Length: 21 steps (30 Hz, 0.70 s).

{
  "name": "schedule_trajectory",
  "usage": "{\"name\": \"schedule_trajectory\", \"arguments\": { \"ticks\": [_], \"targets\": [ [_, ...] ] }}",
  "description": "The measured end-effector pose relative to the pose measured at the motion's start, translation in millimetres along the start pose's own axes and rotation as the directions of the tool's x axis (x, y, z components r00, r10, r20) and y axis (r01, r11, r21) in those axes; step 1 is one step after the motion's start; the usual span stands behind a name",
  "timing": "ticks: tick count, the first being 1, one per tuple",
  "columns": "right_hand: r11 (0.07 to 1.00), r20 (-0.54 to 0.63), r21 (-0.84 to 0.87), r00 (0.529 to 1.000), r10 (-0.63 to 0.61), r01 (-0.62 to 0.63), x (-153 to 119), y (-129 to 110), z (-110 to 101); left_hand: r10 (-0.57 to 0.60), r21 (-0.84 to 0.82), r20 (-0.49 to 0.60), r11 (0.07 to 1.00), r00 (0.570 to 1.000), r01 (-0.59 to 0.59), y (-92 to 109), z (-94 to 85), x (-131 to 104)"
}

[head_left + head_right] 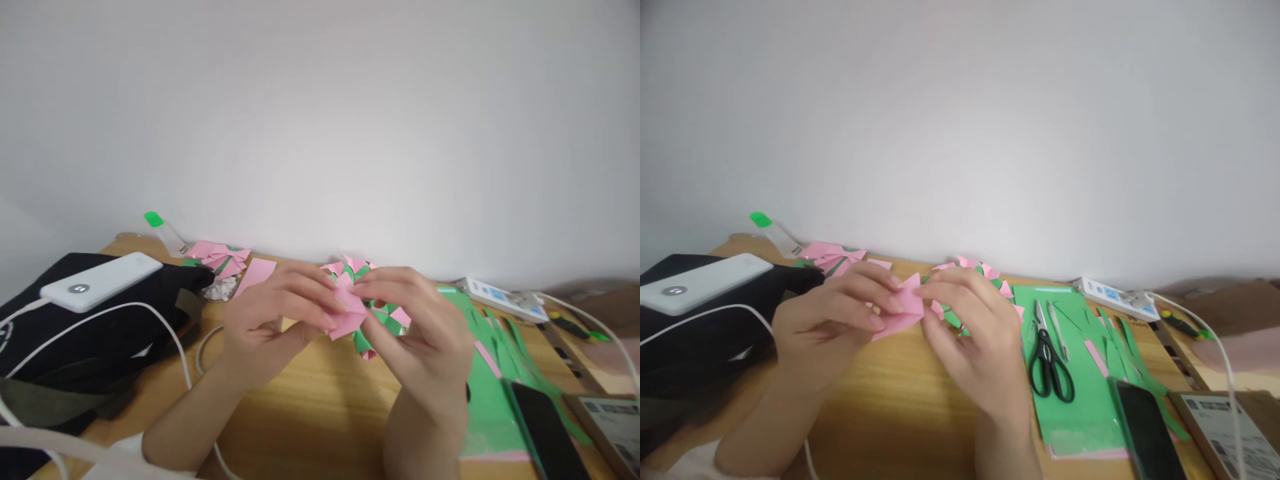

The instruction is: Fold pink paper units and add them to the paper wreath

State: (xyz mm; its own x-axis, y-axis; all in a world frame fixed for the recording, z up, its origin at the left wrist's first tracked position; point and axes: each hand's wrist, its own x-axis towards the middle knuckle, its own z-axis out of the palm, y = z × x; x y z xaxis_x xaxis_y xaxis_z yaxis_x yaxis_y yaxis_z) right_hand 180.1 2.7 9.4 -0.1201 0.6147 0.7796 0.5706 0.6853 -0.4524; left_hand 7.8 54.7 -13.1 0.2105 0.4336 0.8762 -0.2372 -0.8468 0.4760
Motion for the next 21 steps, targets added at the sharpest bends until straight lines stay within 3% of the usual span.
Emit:
{"name": "schedule_trajectory", "arguments": {
  "ticks": [5, 8, 13, 18, 21],
  "targets": [
    [0.998, 0.058, 0.065, 0.998, -0.020, 0.017, 0.6, -0.7, -0.7, -0.049, -0.004, -0.032, 0.999, 0.998, 0.049, 1.8, 3.8, -2.3],
    [0.989, 0.090, 0.134, 0.995, 0.049, -0.060, 0.2, -1.3, 0.2, -0.173, -0.008, -0.021, 0.985, 0.985, 0.173, 4.1, 6.7, -6.7],
    [0.949, 0.076, 0.209, 0.971, 0.226, -0.237, -2.2, -2.4, 1.7, -0.386, 0.038, 0.007, 0.922, 0.923, 0.385, 6.7, 10.1, -10.6],
    [0.866, 0.071, 0.302, 0.915, 0.397, -0.399, -5.2, -1.6, 3.5, -0.556, -0.209, 0.133, 0.794, 0.821, 0.571, 7.5, 12.7, -9.4],
    [0.809, 0.054, 0.386, 0.886, 0.460, -0.443, -6.3, -1.3, 5.1, -0.573, -0.311, 0.178, 0.738, 0.800, 0.599, 8.5, 11.6, -9.5]
  ]
}}
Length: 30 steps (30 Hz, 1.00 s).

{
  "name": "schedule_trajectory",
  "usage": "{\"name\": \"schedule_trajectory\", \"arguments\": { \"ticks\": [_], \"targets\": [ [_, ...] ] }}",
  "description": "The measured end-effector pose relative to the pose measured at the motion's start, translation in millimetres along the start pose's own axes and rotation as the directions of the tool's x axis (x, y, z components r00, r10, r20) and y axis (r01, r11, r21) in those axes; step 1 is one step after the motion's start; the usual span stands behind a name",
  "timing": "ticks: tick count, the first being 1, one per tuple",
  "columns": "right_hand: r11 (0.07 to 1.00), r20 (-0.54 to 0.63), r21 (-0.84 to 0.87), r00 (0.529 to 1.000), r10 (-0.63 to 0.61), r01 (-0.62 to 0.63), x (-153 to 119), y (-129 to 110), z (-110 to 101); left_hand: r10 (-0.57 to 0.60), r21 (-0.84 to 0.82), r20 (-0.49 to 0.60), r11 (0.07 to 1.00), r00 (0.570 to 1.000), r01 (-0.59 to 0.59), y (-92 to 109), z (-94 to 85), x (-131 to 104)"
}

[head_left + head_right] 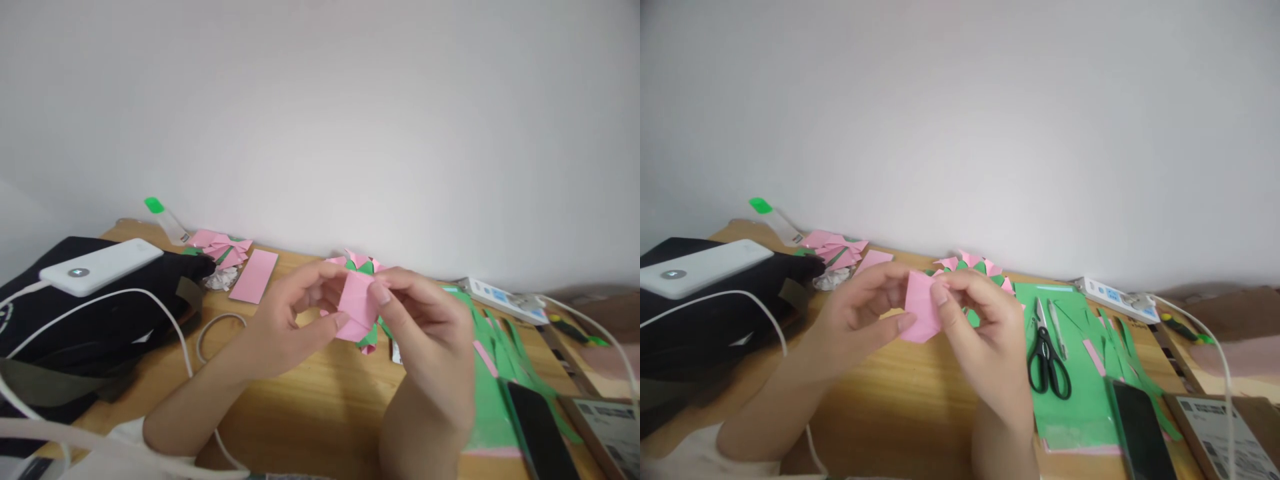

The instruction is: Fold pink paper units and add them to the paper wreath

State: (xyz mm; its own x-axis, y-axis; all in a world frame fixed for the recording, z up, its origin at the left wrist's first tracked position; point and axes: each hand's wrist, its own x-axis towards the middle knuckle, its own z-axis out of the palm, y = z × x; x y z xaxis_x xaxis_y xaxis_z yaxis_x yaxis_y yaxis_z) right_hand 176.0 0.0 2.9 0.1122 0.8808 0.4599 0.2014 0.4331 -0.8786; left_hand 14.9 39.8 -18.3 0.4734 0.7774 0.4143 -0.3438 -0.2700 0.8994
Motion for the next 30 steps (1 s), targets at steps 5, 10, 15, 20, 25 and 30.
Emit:
{"name": "schedule_trajectory", "arguments": {
  "ticks": [5, 10, 15, 20, 25, 30],
  "targets": [
    [0.995, 0.026, 0.080, 0.998, -0.057, 0.055, -0.4, -1.0, -0.6, -0.053, -0.069, 0.028, 0.996, 0.998, 0.055, 2.2, -2.0, -0.8],
    [0.974, 0.071, 0.106, 0.976, -0.207, 0.198, 1.8, -2.1, -5.3, -0.051, 0.006, -0.083, 0.999, 0.995, 0.051, 2.9, -1.9, 1.7],
    [0.972, 0.063, 0.114, 0.975, -0.215, 0.207, 3.6, 0.5, -9.3, 0.115, 0.157, -0.275, 0.985, 0.955, -0.074, 6.2, -0.3, 0.2],
    [0.977, 0.112, 0.050, 0.971, -0.211, 0.207, 3.5, 0.0, -11.2, 0.324, 0.399, -0.211, 0.890, 0.923, -0.221, 10.5, -4.3, -2.3],
    [0.986, 0.133, -0.007, 0.977, -0.165, 0.168, 2.8, -4.9, -10.8, 0.412, 0.584, -0.191, 0.777, 0.891, -0.234, 10.5, -4.3, -1.2],
    [0.959, 0.088, -0.245, 0.988, -0.127, 0.145, -0.5, -7.5, -7.6, 0.463, 0.630, -0.198, 0.735, 0.864, -0.249, 7.4, -0.5, -1.6]
  ]
}}
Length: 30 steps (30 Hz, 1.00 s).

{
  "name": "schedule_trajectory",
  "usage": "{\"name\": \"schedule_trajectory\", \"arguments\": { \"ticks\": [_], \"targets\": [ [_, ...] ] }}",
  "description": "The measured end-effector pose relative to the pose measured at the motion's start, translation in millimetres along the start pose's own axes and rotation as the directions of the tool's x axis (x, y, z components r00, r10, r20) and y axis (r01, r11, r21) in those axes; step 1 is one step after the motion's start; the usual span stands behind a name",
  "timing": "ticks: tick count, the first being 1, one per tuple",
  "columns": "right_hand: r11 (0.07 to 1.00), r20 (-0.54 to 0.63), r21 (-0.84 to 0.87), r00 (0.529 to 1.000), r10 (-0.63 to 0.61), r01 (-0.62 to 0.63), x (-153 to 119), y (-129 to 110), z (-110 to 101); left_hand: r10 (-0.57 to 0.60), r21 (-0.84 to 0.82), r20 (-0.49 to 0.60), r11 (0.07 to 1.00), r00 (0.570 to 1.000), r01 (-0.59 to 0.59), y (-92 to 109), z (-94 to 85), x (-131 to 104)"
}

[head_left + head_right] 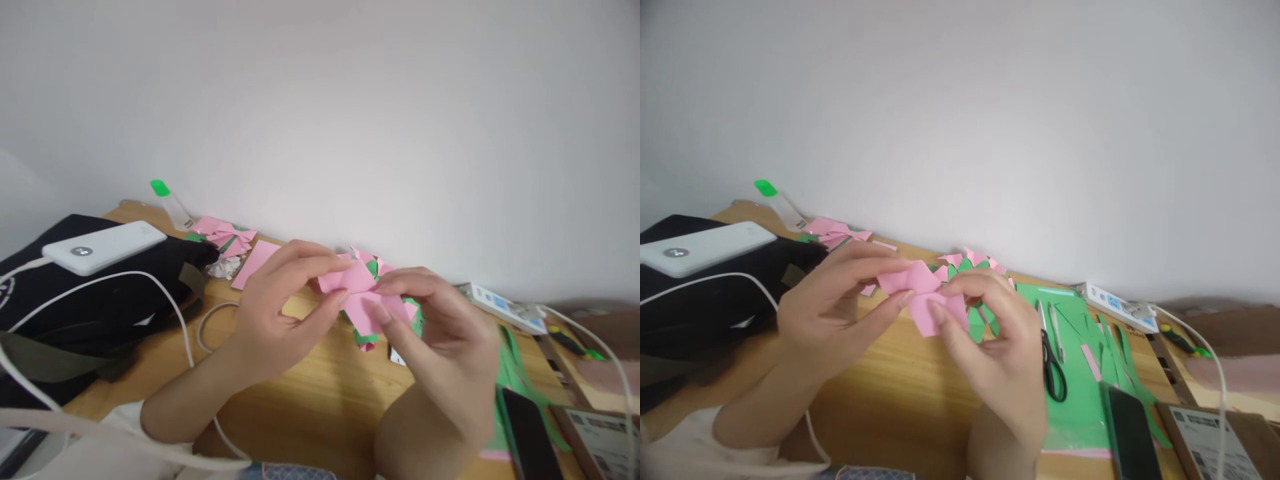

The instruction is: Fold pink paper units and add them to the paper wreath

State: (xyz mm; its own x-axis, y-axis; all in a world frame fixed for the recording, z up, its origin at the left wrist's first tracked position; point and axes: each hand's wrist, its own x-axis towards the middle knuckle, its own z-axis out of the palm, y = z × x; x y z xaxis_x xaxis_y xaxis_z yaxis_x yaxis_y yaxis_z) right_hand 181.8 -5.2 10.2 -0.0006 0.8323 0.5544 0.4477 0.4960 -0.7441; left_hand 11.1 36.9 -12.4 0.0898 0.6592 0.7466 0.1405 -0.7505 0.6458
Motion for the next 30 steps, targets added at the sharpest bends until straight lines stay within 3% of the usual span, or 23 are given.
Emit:
{"name": "schedule_trajectory", "arguments": {
  "ticks": [5, 10, 14, 17, 19, 21, 23, 25, 26, 28, 30],
  "targets": [
    [0.995, -0.066, -0.093, 0.997, -0.031, 0.025, -2.7, 2.0, 0.9, -0.001, -0.041, -0.017, 0.999, 1.000, 0.000, 0.3, -0.2, 0.6],
    [0.989, -0.104, -0.108, 0.988, -0.117, 0.105, -3.2, 2.1, 0.2, -0.087, -0.131, -0.022, 0.988, 0.996, 0.083, -0.8, -1.3, 0.5],
    [0.989, -0.119, -0.116, 0.987, -0.108, 0.094, -4.4, 0.1, 0.3, -0.147, -0.207, 0.041, 0.966, 0.988, 0.152, -3.4, -2.0, 1.0],
    [0.995, -0.113, -0.099, 0.994, -0.005, -0.006, 0.7, 4.8, -0.3, -0.190, -0.146, 0.151, 0.966, 0.970, 0.212, -7.1, -7.4, 8.0],
    [0.986, -0.007, -0.058, 0.988, 0.154, -0.154, 7.2, 16.3, 0.0, -0.288, -0.016, 0.270, 0.953, 0.919, 0.303, -11.5, -17.9, 15.5],
    [0.950, 0.186, -0.034, 0.932, 0.311, -0.310, 11.0, 35.2, 3.9, -0.380, 0.179, 0.411, 0.925, 0.828, 0.336, -18.4, -35.8, 20.5],
    [0.913, 0.315, -0.094, 0.859, 0.405, -0.396, 5.2, 57.7, 13.7, -0.475, 0.464, 0.388, 0.841, 0.790, 0.278, -27.1, -58.9, 16.3],
    [0.896, 0.326, -0.129, 0.835, 0.443, -0.425, -13.6, 77.4, 28.7, -0.614, 0.710, 0.340, 0.664, 0.712, 0.234, -35.6, -81.5, -1.1],
    [0.888, 0.328, -0.146, 0.825, 0.460, -0.436, -27.1, 84.6, 37.3, -0.698, 0.769, 0.336, 0.591, 0.633, 0.244, -39.4, -90.3, -14.5],
    [0.871, 0.291, -0.174, 0.821, 0.491, -0.460, -57.8, 93.1, 53.9, -0.750, 0.787, 0.326, 0.552, 0.576, 0.274, -46.1, -100.7, -46.7],
    [0.858, 0.239, -0.207, 0.826, 0.511, -0.471, -86.6, 94.3, 67.0, -0.768, 0.787, 0.329, 0.545, 0.550, 0.289, -52.0, -101.3, -79.0]
  ]
}}
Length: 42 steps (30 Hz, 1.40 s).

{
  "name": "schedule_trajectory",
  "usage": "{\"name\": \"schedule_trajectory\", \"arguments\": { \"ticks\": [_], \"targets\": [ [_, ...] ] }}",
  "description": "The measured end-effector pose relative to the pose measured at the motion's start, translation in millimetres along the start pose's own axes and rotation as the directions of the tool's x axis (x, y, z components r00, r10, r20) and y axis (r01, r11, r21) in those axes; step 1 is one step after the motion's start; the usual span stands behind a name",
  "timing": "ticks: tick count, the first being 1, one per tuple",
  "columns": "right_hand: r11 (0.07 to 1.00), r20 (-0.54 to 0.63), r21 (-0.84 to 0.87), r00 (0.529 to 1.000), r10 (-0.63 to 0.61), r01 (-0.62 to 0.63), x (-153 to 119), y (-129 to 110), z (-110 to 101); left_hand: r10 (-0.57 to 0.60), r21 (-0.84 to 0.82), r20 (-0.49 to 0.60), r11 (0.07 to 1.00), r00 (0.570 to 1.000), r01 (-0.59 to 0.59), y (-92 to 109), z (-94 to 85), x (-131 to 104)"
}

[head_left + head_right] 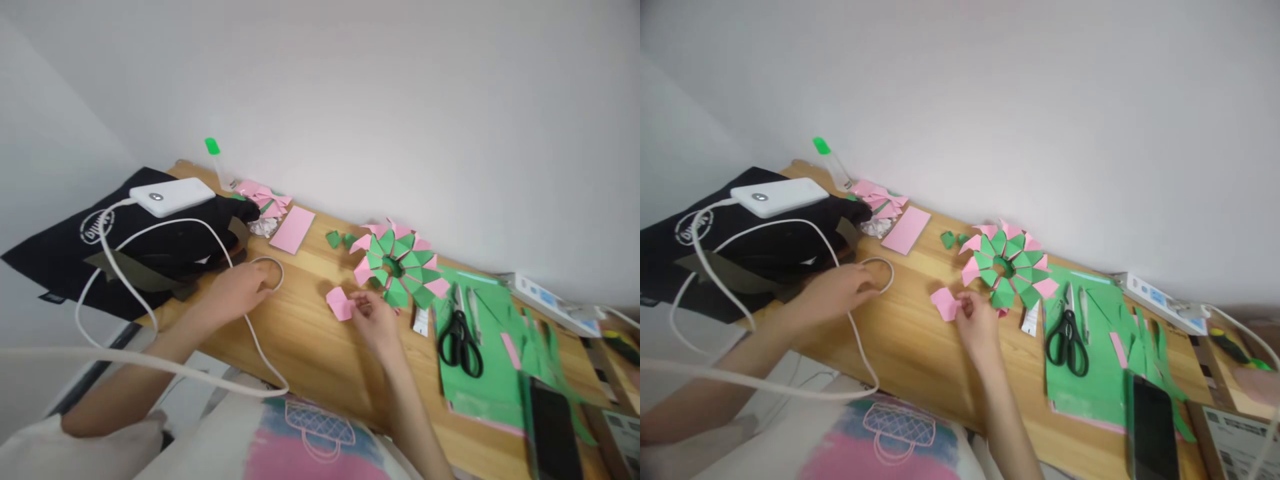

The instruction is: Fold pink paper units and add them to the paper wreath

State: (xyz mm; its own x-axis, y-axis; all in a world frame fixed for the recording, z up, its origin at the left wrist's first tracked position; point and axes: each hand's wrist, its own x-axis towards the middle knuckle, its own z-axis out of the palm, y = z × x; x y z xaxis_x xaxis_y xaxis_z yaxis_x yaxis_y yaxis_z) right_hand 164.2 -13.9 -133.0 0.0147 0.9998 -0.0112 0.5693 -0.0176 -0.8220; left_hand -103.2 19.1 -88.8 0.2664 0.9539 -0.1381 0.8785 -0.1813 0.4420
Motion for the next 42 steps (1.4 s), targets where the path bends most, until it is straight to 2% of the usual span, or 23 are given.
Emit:
{"name": "schedule_trajectory", "arguments": {
  "ticks": [3, 5, 8, 12, 14, 16, 19, 22, 26, 30, 34, 36, 39, 41, 42],
  "targets": [
    [0.999, -0.059, -0.050, 0.998, 0.000, -0.003, -24.8, 4.4, 16.3, -0.025, -0.034, -0.053, 0.999, 0.998, 0.023, -5.4, 31.6, -12.0],
    [0.996, -0.109, -0.090, 0.994, -0.024, 0.014, -35.8, -0.7, 17.1, -0.025, -0.090, -0.084, 0.996, 0.996, 0.018, -1.3, 39.8, -17.6],
    [0.988, -0.165, -0.127, 0.981, -0.103, 0.083, -47.6, -17.8, 12.3, 0.053, -0.240, -0.072, 0.968, 0.996, -0.069, 15.1, 35.6, -28.9],
    [0.965, -0.167, -0.097, 0.952, -0.257, 0.243, -62.5, -48.7, 9.8, 0.199, -0.406, -0.077, 0.889, 0.977, -0.213, 48.4, 23.6, -48.6],
    [0.938, -0.210, -0.123, 0.915, -0.344, 0.325, -69.8, -61.0, 8.9, 0.239, -0.448, -0.126, 0.852, 0.963, -0.270, 63.2, 22.2, -55.7],
    [0.917, -0.252, -0.145, 0.883, -0.397, 0.371, -76.0, -68.2, 5.5, 0.285, -0.474, -0.221, 0.805, 0.933, -0.358, 73.3, 23.9, -59.7],
    [0.907, -0.265, -0.119, 0.868, -0.420, 0.403, -81.8, -70.3, -3.6, 0.355, -0.460, -0.309, 0.757, 0.882, -0.465, 79.7, 28.3, -62.0],
    [0.922, -0.239, -0.043, 0.892, -0.384, 0.385, -84.3, -67.2, -11.3, 0.387, -0.441, -0.303, 0.753, 0.871, -0.488, 81.4, 31.1, -63.9],
    [0.934, -0.224, 0.052, 0.916, -0.333, 0.353, -87.8, -62.0, -12.0, 0.353, -0.514, -0.260, 0.738, 0.899, -0.438, 84.5, 30.8, -66.8],
    [0.936, -0.238, 0.108, 0.923, -0.303, 0.336, -90.6, -57.0, -11.1, 0.286, -0.650, -0.120, 0.701, 0.951, -0.293, 87.3, 27.3, -67.1],
    [0.926, -0.115, 0.045, 0.922, -0.369, 0.376, -88.5, -57.9, -15.0, 0.257, -0.760, 0.006, 0.629, 0.966, -0.163, 86.8, 24.6, -64.8],
    [0.921, -0.077, 0.020, 0.919, -0.386, 0.389, -86.4, -61.3, -16.2, 0.261, -0.818, 0.041, 0.563, 0.965, -0.117, 85.6, 25.2, -62.9],
    [0.920, -0.093, 0.016, 0.916, -0.389, 0.392, -82.8, -62.4, -20.8, 0.273, -0.912, 0.097, 0.409, 0.957, -0.025, 83.0, 29.1, -58.3],
    [0.939, -0.140, 0.002, 0.930, -0.340, 0.344, -79.5, -53.5, -32.4, 0.296, -0.957, 0.167, 0.277, 0.941, 0.083, 80.6, 32.9, -54.5],
    [0.960, -0.178, -0.024, 0.943, -0.279, 0.280, -77.4, -45.0, -42.3, 0.312, -0.966, 0.208, 0.212, 0.927, 0.146, 79.4, 34.7, -52.5]
  ]
}}
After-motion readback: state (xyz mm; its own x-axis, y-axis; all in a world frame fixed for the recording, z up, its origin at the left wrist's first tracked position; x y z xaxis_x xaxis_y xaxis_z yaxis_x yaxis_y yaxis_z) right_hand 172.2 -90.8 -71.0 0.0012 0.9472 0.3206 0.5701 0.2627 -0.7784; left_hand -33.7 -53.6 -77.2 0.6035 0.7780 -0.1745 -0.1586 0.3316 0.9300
